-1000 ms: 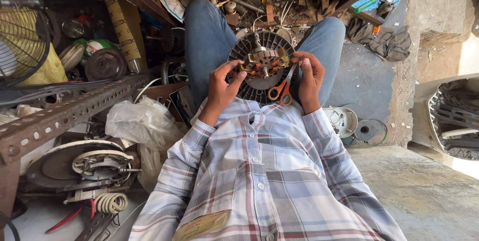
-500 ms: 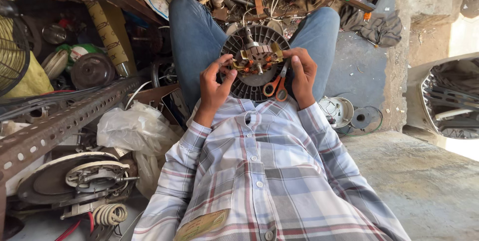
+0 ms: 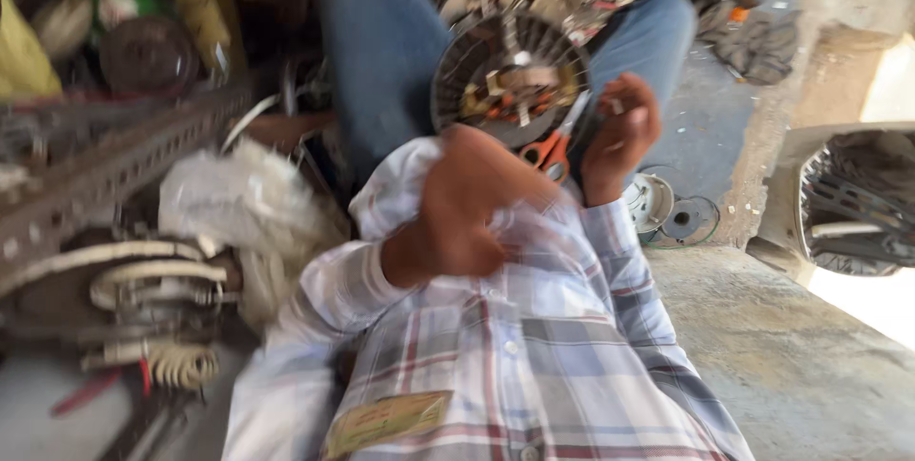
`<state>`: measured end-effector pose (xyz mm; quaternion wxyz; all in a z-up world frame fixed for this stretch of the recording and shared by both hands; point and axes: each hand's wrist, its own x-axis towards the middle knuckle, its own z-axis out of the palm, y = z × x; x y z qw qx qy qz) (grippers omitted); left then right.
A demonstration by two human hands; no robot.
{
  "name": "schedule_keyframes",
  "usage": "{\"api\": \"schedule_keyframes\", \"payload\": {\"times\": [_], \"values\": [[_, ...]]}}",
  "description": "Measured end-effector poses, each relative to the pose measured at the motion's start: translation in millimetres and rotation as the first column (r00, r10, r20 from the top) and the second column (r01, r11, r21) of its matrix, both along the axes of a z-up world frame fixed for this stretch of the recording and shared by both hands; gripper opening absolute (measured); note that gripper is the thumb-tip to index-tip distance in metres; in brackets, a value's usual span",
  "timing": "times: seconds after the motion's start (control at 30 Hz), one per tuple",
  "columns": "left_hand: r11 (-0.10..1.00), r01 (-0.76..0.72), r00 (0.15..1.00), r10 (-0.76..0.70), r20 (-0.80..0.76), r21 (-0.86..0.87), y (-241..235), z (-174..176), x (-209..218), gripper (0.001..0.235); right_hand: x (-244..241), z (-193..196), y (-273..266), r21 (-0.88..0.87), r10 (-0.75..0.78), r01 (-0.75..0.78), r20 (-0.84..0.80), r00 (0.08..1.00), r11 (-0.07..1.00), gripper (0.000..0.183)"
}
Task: The person prepares components of a fan motor by hand, cutting and shaping insulating material with scissors and applying it to the stator coils while seated in a workshop environment.
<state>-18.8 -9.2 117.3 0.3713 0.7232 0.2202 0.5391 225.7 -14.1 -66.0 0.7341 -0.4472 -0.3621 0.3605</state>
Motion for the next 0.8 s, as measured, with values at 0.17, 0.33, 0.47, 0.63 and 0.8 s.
{"api": "schedule_keyframes", "payload": {"times": [0.17,0.33,0.47,0.63,0.8], "values": [[0.916,0.362,0.932,-0.354,-0.079,0.171,-57,87,51,0.016,12,-11,1,0.025,-0.031,0.029,0.070,0.997,0.999,0.044],[0.892,0.450,0.893,-0.450,0.023,-0.031,-45,111,22,0.017,15,-18,2,0.028,-0.025,0.027,-0.067,0.997,0.999,0.042],[0.884,0.394,0.911,-0.340,0.234,-0.253,-18,101,-24,0.020,18,-30,2,0.028,-0.078,0.079,-0.034,0.996,0.996,0.037],[0.908,-0.327,0.912,0.376,0.163,-0.260,43,0,-41,0.014,31,-12,34,-0.102,0.022,-0.012,0.103,0.994,0.995,0.024],[0.716,-0.214,0.758,0.551,0.350,-0.665,126,-135,-21,0.021,31,30,165,-0.264,0.308,-0.182,0.595,0.742,0.947,0.017]]}}
